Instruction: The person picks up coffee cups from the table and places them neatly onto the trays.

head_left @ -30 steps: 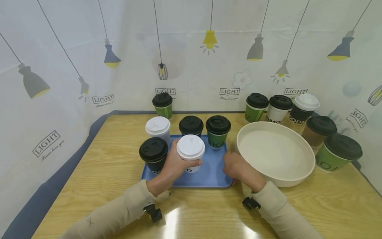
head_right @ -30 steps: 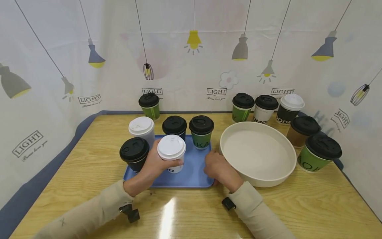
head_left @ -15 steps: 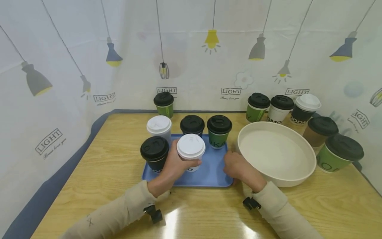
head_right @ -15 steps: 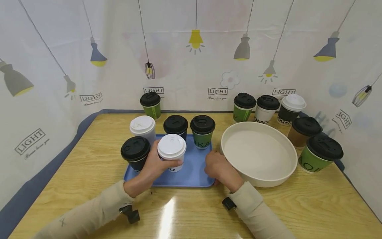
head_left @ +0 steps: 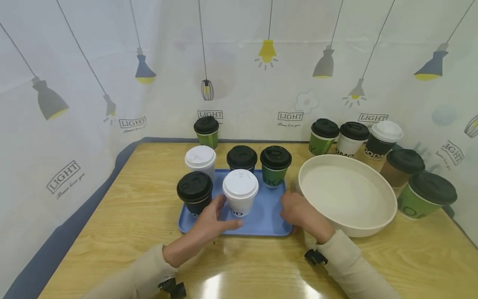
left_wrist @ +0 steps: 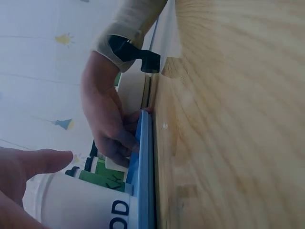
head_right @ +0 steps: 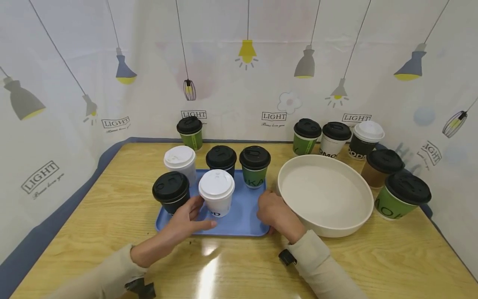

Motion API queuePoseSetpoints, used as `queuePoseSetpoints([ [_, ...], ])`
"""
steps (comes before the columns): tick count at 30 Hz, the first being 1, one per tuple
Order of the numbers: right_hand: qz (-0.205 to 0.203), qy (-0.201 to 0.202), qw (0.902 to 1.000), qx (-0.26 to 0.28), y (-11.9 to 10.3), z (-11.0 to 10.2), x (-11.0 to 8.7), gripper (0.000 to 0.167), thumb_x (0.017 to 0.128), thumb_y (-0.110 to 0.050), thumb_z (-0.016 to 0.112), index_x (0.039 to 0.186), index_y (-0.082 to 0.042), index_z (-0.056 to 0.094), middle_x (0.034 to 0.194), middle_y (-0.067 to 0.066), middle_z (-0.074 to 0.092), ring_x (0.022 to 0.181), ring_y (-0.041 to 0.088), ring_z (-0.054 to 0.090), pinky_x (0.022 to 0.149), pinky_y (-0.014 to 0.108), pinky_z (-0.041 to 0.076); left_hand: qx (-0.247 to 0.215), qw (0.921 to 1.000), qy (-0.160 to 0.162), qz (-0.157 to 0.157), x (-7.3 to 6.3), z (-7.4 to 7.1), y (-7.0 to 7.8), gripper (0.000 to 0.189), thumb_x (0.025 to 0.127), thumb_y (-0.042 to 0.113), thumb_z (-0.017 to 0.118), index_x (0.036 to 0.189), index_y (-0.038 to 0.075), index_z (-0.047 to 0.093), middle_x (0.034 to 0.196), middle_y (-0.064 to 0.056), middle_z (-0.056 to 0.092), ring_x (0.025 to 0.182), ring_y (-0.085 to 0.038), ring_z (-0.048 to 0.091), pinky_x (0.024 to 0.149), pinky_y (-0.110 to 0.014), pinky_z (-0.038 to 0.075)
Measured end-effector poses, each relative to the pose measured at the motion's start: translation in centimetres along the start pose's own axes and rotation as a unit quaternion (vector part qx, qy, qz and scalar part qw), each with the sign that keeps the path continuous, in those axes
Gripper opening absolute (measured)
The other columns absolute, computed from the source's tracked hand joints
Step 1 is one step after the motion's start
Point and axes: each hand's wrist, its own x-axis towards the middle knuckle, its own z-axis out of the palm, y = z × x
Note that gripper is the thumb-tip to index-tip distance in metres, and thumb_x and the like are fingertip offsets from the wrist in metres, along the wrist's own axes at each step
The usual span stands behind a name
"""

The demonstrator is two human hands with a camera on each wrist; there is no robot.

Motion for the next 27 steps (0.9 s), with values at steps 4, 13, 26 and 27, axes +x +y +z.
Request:
queuePoseSetpoints([
  [4,0.003,-0.003,1.0000,-0.003,0.0,0.0,0.0,0.059,0.091,-0.008,0.060,0.134,0.027,0.040,0.121,0.037,0.060,0.087,0.034,0.069,0.084,0.041,0.062,0.057,0.9974,-0.044,0.009,-1.7,-1.7,0.0,0.082,0.089,0.029,0.080,0.154,-0.002,0.042,0.161,-0.020,0.042,0.150,-0.039,0.041,0.125,-0.051,0.036],
  [13,0.012,-0.011,0.9999,-0.001,-0.2,-0.1,-0.2,0.059,0.093,-0.008,0.060,0.135,0.027,0.039,0.119,0.036,0.060,0.075,0.027,0.068,0.072,0.037,0.061,0.075,0.9720,-0.193,0.110,-3.6,-7.9,1.4,0.023,0.099,0.024,0.069,0.103,0.002,0.074,0.096,-0.014,0.075,0.086,-0.019,0.074,0.078,-0.031,0.065],
  [26,-0.004,0.003,1.0000,0.007,0.1,-0.1,-0.2,0.055,0.090,-0.005,0.060,0.131,0.027,0.043,0.113,0.035,0.062,0.083,0.033,0.068,0.083,0.042,0.062,-0.218,0.9264,0.098,0.291,1.4,-15.4,-1.3,0.047,0.106,0.006,0.049,0.060,0.010,0.052,0.050,-0.002,0.039,0.046,-0.017,0.044,0.047,-0.027,0.044],
  [27,-0.006,0.003,0.9999,0.009,0.1,-0.1,-0.3,0.057,0.090,-0.005,0.060,0.132,0.028,0.041,0.114,0.036,0.062,0.085,0.034,0.069,0.084,0.043,0.062,-0.222,0.9264,0.118,0.281,2.2,-15.8,-1.5,0.047,0.106,0.007,0.051,0.060,0.009,0.054,0.050,-0.001,0.041,0.046,-0.016,0.045,0.047,-0.026,0.046],
])
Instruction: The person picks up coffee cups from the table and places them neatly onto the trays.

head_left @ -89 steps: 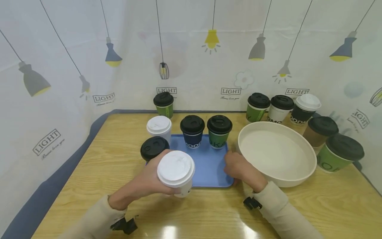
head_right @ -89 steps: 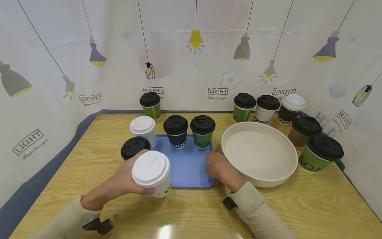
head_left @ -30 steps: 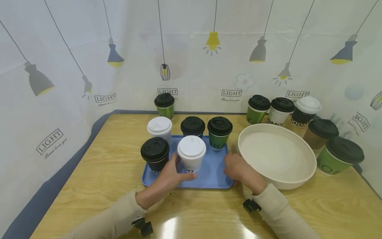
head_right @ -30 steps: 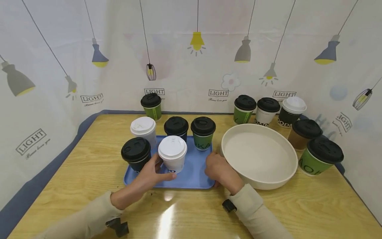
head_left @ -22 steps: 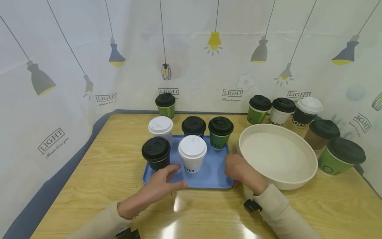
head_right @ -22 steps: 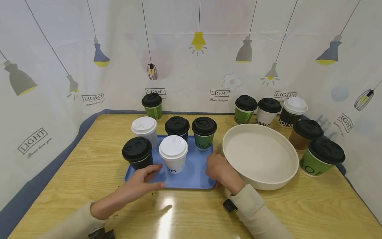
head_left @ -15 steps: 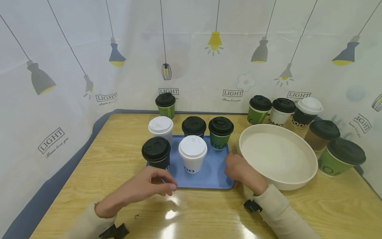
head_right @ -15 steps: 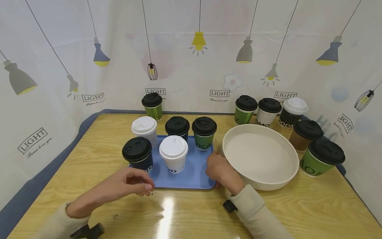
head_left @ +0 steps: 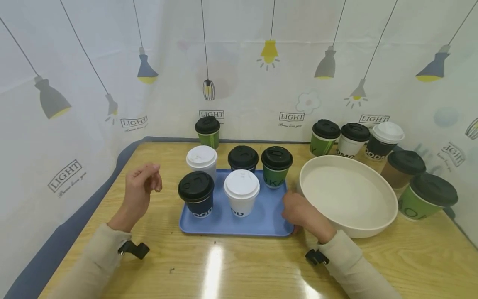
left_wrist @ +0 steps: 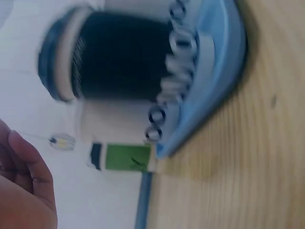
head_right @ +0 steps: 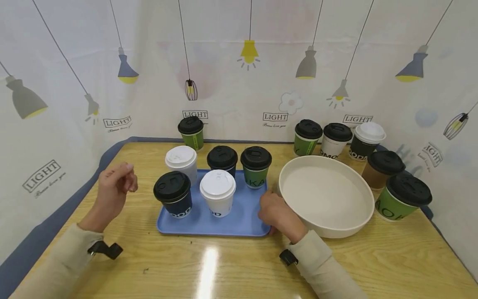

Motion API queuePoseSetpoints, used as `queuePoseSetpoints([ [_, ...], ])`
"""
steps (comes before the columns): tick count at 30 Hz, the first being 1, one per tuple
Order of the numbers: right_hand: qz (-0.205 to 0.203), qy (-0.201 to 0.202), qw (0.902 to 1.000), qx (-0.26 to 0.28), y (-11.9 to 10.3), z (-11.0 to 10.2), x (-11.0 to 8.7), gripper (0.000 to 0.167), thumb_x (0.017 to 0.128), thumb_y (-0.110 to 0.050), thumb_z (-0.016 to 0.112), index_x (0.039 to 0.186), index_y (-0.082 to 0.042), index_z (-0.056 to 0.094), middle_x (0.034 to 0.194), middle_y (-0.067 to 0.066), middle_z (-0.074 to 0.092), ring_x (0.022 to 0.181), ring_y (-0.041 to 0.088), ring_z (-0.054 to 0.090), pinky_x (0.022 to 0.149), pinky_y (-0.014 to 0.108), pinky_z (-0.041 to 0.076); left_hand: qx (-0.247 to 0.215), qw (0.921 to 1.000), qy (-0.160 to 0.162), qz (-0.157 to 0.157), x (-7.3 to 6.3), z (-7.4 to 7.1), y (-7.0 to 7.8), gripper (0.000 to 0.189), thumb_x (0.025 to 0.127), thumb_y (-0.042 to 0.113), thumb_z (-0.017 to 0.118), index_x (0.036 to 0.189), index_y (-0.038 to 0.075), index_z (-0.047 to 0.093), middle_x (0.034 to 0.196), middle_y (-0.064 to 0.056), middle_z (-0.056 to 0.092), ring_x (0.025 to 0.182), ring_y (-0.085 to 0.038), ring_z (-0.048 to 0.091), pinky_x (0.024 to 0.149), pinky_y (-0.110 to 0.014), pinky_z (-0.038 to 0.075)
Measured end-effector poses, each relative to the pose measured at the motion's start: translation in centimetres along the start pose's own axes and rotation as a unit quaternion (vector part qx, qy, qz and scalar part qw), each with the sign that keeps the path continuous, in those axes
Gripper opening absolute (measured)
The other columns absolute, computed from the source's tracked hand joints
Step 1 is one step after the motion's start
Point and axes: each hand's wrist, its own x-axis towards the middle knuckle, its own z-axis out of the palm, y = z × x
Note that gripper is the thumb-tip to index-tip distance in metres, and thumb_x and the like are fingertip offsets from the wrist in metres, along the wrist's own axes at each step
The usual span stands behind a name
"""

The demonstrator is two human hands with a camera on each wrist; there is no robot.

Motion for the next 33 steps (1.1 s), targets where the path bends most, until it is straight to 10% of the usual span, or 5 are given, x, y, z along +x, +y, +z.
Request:
queuePoseSetpoints([
  [13,-0.001,-0.009,0.9999,0.005,0.3,0.2,0.2,0.064,0.089,-0.006,0.061,0.137,0.028,0.037,0.121,0.040,0.062,0.104,0.039,0.068,0.097,0.046,0.059,0.160,0.9814,0.041,-0.097,9.5,-1.2,-5.2,0.018,0.102,0.032,0.065,0.100,0.014,0.065,0.074,0.007,0.067,0.064,-0.007,0.067,0.063,-0.022,0.062],
  [22,-0.017,-0.017,0.9997,0.010,0.2,-0.2,0.4,0.067,0.088,-0.005,0.062,0.138,0.030,0.035,0.127,0.041,0.058,0.108,0.040,0.065,0.099,0.049,0.057,0.253,0.9530,0.011,-0.166,14.2,-1.0,-7.3,0.077,0.098,0.042,0.066,0.156,0.004,0.032,0.149,-0.021,0.048,0.137,-0.036,0.051,0.115,-0.055,0.048],
  [33,0.000,-0.039,0.9991,0.018,0.5,-0.4,0.4,0.067,0.091,-0.005,0.060,0.142,0.029,0.032,0.136,0.043,0.053,0.111,0.039,0.065,0.101,0.048,0.057,0.313,0.9268,-0.068,-0.196,18.2,1.3,-9.7,0.106,0.088,0.052,0.078,0.165,0.015,0.014,0.168,-0.018,0.028,0.149,-0.041,0.038,0.121,-0.057,0.041],
])
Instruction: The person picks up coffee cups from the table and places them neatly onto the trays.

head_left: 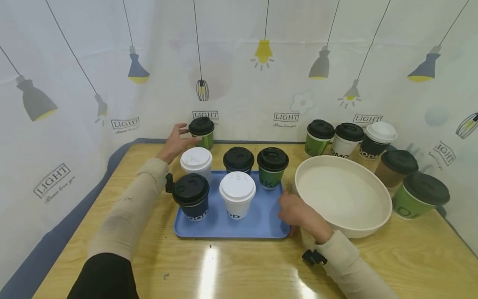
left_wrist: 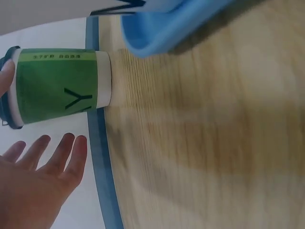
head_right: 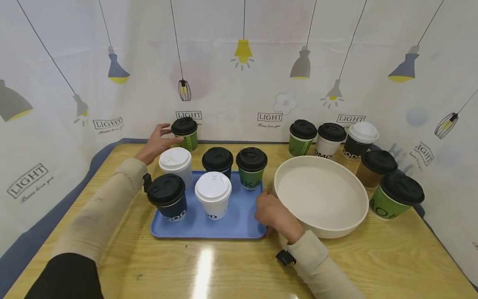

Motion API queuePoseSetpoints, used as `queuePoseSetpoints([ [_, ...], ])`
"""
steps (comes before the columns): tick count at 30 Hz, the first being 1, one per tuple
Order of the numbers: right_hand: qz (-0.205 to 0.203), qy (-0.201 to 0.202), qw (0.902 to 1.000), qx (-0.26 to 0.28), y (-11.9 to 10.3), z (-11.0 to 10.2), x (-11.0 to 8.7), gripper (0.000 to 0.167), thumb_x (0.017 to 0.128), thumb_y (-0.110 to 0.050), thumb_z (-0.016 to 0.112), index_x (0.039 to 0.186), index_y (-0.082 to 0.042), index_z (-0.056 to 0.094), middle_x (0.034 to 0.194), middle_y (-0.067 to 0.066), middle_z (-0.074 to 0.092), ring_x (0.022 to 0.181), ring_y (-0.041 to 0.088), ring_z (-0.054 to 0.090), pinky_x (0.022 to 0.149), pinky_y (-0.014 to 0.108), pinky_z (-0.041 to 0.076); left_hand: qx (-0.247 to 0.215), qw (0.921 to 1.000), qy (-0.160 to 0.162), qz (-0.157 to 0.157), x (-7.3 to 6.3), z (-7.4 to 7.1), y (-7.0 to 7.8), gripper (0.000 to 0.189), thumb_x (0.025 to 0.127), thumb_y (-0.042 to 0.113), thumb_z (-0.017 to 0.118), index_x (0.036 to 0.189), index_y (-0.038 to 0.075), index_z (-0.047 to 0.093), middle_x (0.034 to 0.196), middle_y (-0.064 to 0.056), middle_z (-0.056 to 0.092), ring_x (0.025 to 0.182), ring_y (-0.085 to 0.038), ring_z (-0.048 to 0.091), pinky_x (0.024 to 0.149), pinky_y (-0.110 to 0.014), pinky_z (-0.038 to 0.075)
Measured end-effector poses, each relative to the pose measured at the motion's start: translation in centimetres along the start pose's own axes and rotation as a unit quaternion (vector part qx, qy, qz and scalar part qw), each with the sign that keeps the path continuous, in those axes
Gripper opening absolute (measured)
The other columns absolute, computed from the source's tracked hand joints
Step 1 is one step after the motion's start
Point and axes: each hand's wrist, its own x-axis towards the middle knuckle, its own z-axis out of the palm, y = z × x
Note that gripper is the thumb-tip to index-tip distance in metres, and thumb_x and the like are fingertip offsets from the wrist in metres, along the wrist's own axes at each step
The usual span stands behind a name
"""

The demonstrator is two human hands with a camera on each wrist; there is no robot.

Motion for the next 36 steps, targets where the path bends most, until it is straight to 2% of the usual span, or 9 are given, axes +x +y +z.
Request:
queuePoseSetpoints([
  [7,0.010,-0.009,0.9997,0.022,-0.4,0.2,-0.1,0.069,0.092,-0.004,0.059,0.145,0.028,0.027,0.136,0.044,0.052,0.097,0.036,0.069,0.100,0.045,0.058,0.013,0.9998,-0.007,0.015,0.8,0.8,-0.2,0.108,0.089,0.048,0.078,0.165,0.014,0.010,0.170,-0.021,0.024,0.151,-0.041,0.035,0.124,-0.058,0.035],
  [9,-0.001,0.001,0.9998,0.020,-0.5,0.3,-0.2,0.068,0.090,-0.003,0.059,0.143,0.028,0.029,0.132,0.043,0.054,0.099,0.037,0.069,0.100,0.046,0.058,0.010,0.9998,-0.007,0.017,0.9,0.8,-0.2,0.107,0.090,0.046,0.078,0.166,0.014,0.009,0.169,-0.022,0.024,0.151,-0.041,0.035,0.124,-0.058,0.035],
  [14,-0.026,0.021,0.9994,0.001,-0.5,0.6,-0.3,0.062,0.088,-0.004,0.061,0.136,0.028,0.038,0.120,0.039,0.061,0.104,0.042,0.067,0.096,0.049,0.059,0.031,0.9993,0.016,0.010,0.6,0.8,-0.2,0.106,0.089,0.046,0.079,0.165,0.012,0.014,0.165,-0.023,0.031,0.150,-0.041,0.036,0.124,-0.058,0.034],
  [16,-0.026,0.022,0.9994,-0.007,-0.5,0.5,-0.2,0.062,0.089,-0.005,0.061,0.136,0.028,0.038,0.120,0.039,0.061,0.103,0.041,0.067,0.095,0.049,0.059,0.037,0.9989,0.027,0.010,0.4,0.8,-0.3,0.104,0.087,0.047,0.080,0.163,0.009,0.019,0.162,-0.023,0.036,0.148,-0.040,0.038,0.124,-0.057,0.035],
  [20,-0.003,0.011,0.9999,0.004,-0.4,0.3,-0.2,0.064,0.092,-0.006,0.060,0.140,0.028,0.034,0.127,0.040,0.057,0.090,0.034,0.070,0.095,0.045,0.060,0.013,0.9988,0.045,0.011,-0.3,0.6,-0.8,0.099,0.083,0.045,0.083,0.154,0.003,0.028,0.154,-0.022,0.042,0.141,-0.037,0.045,0.121,-0.053,0.040],
  [23,0.011,0.005,0.9997,0.019,-0.4,0.3,-0.1,0.067,0.092,-0.006,0.060,0.143,0.028,0.030,0.130,0.041,0.056,0.085,0.030,0.071,0.095,0.043,0.060,-0.028,0.9977,0.061,0.006,-1.0,0.2,-1.6,0.095,0.082,0.040,0.085,0.149,0.002,0.027,0.150,-0.021,0.041,0.136,-0.034,0.046,0.121,-0.050,0.040],
  [28,-0.002,0.019,0.9997,0.014,-0.3,0.5,-0.1,0.065,0.090,-0.005,0.060,0.139,0.028,0.034,0.125,0.039,0.059,0.098,0.037,0.068,0.095,0.045,0.059,-0.094,0.9913,0.092,0.002,-2.2,-0.7,-2.8,0.094,0.079,0.032,0.088,0.143,0.004,0.025,0.151,-0.020,0.034,0.138,-0.031,0.042,0.123,-0.044,0.037],
  [30,-0.006,0.029,0.9995,0.010,-0.2,0.6,-0.2,0.063,0.089,-0.005,0.060,0.137,0.028,0.036,0.123,0.039,0.060,0.098,0.038,0.068,0.094,0.046,0.060,-0.104,0.9899,0.097,0.000,-2.6,-1.0,-3.1,0.094,0.079,0.032,0.089,0.141,0.004,0.024,0.152,-0.020,0.033,0.139,-0.030,0.042,0.124,-0.043,0.036],
  [36,-0.006,0.049,0.9988,0.009,-0.1,0.6,-0.3,0.061,0.089,-0.005,0.060,0.135,0.029,0.037,0.113,0.040,0.063,0.081,0.033,0.070,0.088,0.043,0.061,-0.102,0.9906,0.092,0.000,-4.4,-2.2,-3.6,0.099,0.082,0.039,0.087,0.146,0.007,0.018,0.156,-0.020,0.027,0.144,-0.032,0.038,0.126,-0.045,0.033],
])
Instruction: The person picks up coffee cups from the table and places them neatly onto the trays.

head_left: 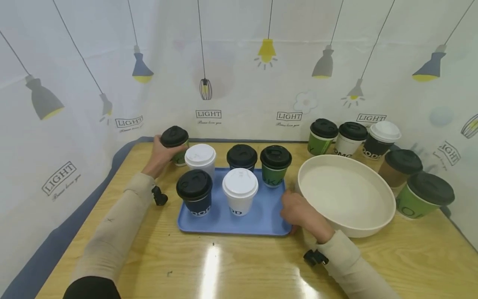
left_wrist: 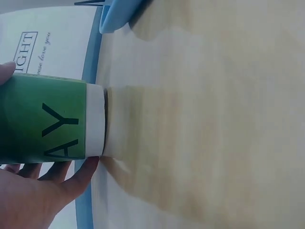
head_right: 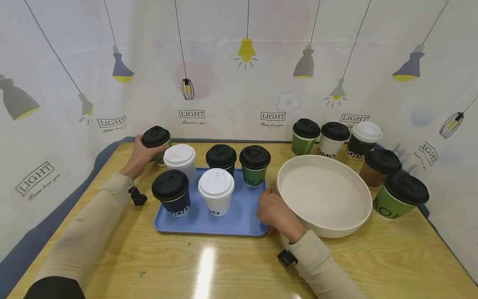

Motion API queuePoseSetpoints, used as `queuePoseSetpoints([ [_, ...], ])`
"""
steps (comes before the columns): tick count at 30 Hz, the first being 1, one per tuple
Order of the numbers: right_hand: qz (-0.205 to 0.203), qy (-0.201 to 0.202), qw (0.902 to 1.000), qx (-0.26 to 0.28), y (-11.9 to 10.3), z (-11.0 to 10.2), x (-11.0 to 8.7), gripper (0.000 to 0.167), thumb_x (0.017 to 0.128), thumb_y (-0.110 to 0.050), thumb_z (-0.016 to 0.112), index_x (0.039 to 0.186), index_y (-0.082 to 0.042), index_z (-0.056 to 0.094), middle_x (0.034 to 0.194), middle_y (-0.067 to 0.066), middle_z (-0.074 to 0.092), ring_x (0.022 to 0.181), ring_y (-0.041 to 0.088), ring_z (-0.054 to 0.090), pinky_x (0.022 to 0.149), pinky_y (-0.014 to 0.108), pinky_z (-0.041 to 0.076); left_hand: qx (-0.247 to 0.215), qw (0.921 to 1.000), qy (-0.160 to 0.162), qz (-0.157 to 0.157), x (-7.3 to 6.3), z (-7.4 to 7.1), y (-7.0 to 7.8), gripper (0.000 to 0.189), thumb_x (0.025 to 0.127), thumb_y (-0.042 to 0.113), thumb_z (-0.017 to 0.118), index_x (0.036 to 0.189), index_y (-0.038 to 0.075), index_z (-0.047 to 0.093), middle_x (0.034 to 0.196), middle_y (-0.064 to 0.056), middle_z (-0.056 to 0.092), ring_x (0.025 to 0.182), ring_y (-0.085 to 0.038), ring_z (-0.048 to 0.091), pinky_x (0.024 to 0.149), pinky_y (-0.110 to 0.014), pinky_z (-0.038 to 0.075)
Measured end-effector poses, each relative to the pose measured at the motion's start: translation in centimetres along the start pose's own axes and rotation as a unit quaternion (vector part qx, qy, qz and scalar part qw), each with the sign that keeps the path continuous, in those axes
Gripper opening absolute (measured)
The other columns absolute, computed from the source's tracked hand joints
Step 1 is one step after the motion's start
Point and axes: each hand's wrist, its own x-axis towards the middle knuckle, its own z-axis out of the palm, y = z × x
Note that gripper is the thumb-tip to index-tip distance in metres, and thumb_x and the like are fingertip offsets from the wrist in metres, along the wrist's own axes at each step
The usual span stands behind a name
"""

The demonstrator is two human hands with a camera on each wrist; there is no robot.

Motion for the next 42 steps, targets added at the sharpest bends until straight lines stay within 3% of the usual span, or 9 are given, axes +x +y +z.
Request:
queuePoseSetpoints([
  [5,0.005,0.011,0.9998,0.013,0.1,0.1,-0.1,0.060,0.088,-0.004,0.061,0.133,0.029,0.039,0.109,0.038,0.064,0.075,0.030,0.070,0.081,0.042,0.062,0.008,0.9998,-0.001,0.019,-2.0,-1.3,-0.3,0.099,0.086,0.037,0.084,0.153,0.009,0.016,0.159,-0.019,0.028,0.146,-0.033,0.037,0.128,-0.048,0.031],
  [9,0.016,0.016,0.9997,0.000,0.1,0.2,0.0,0.061,0.089,-0.005,0.062,0.134,0.029,0.039,0.106,0.037,0.066,0.086,0.035,0.070,0.083,0.044,0.062,0.018,0.9990,-0.009,0.041,-4.3,-2.6,-0.4,0.094,0.088,0.032,0.082,0.154,0.011,0.018,0.150,-0.009,0.038,0.140,-0.026,0.042,0.125,-0.049,0.034],
  [14,0.025,0.015,0.9995,-0.012,0.1,0.1,0.2,0.062,0.089,-0.005,0.061,0.136,0.029,0.038,0.106,0.036,0.066,0.092,0.036,0.069,0.085,0.045,0.061,-0.011,0.9933,-0.030,0.111,-8.1,-4.6,0.0,0.075,0.092,0.012,0.077,0.152,0.020,0.033,0.133,0.011,0.049,0.122,-0.009,0.051,0.107,-0.027,0.045],
  [19,0.043,0.009,0.9990,0.001,0.1,-0.1,0.3,0.067,0.090,-0.004,0.059,0.141,0.030,0.031,0.110,0.038,0.065,0.085,0.033,0.070,0.081,0.042,0.062,-0.102,0.9729,-0.111,0.176,-12.3,-6.3,0.9,0.073,0.091,-0.007,0.065,0.152,0.022,0.037,0.136,0.009,0.057,0.117,-0.007,0.059,0.094,-0.017,0.052],
  [22,0.049,0.011,0.9987,0.004,0.3,-0.2,0.2,0.069,0.090,-0.004,0.058,0.142,0.030,0.029,0.113,0.040,0.064,0.087,0.034,0.069,0.080,0.041,0.062,-0.117,0.9531,-0.177,0.216,-14.1,-6.2,1.6,0.070,0.089,-0.011,0.061,0.150,0.019,0.045,0.132,0.008,0.065,0.113,-0.006,0.064,0.094,-0.019,0.055],
  [27,0.045,0.012,0.9989,0.005,0.7,-0.2,0.1,0.070,0.090,-0.004,0.057,0.142,0.031,0.027,0.117,0.043,0.062,0.094,0.038,0.069,0.081,0.042,0.062,-0.117,0.9200,-0.262,0.267,-16.4,-4.4,2.9,0.072,0.082,-0.008,0.068,0.146,0.017,0.046,0.130,0.007,0.065,0.112,-0.007,0.064,0.097,-0.021,0.054],
  [34,0.013,-0.009,0.9989,0.043,0.8,-0.5,-0.2,0.072,0.088,-0.001,0.057,0.144,0.030,0.025,0.131,0.044,0.055,0.087,0.033,0.069,0.083,0.042,0.062,-0.106,0.8929,-0.352,0.260,-18.7,-0.5,5.0,0.085,0.072,-0.004,0.078,0.145,0.012,0.038,0.134,0.005,0.057,0.122,-0.009,0.058,0.110,-0.025,0.046],
  [38,-0.006,-0.034,0.9974,0.063,0.6,-1.0,-0.6,0.074,0.088,-0.001,0.057,0.147,0.029,0.022,0.143,0.045,0.046,0.095,0.036,0.070,0.091,0.045,0.060,-0.100,0.8859,-0.373,0.257,-20.5,1.8,6.1,0.090,0.069,-0.006,0.080,0.145,0.006,0.034,0.137,0.000,0.055,0.127,-0.012,0.056,0.117,-0.026,0.040],
  [42,-0.024,-0.039,0.9976,0.053,0.6,-1.5,-0.9,0.064,0.088,-0.001,0.058,0.142,0.027,0.035,0.127,0.039,0.058,0.095,0.033,0.068,0.097,0.047,0.058,-0.087,0.8854,-0.385,0.246,-22.0,4.9,6.9,0.091,0.071,-0.004,0.084,0.148,0.006,0.036,0.142,-0.007,0.053,0.133,-0.016,0.054,0.121,-0.031,0.039],
])
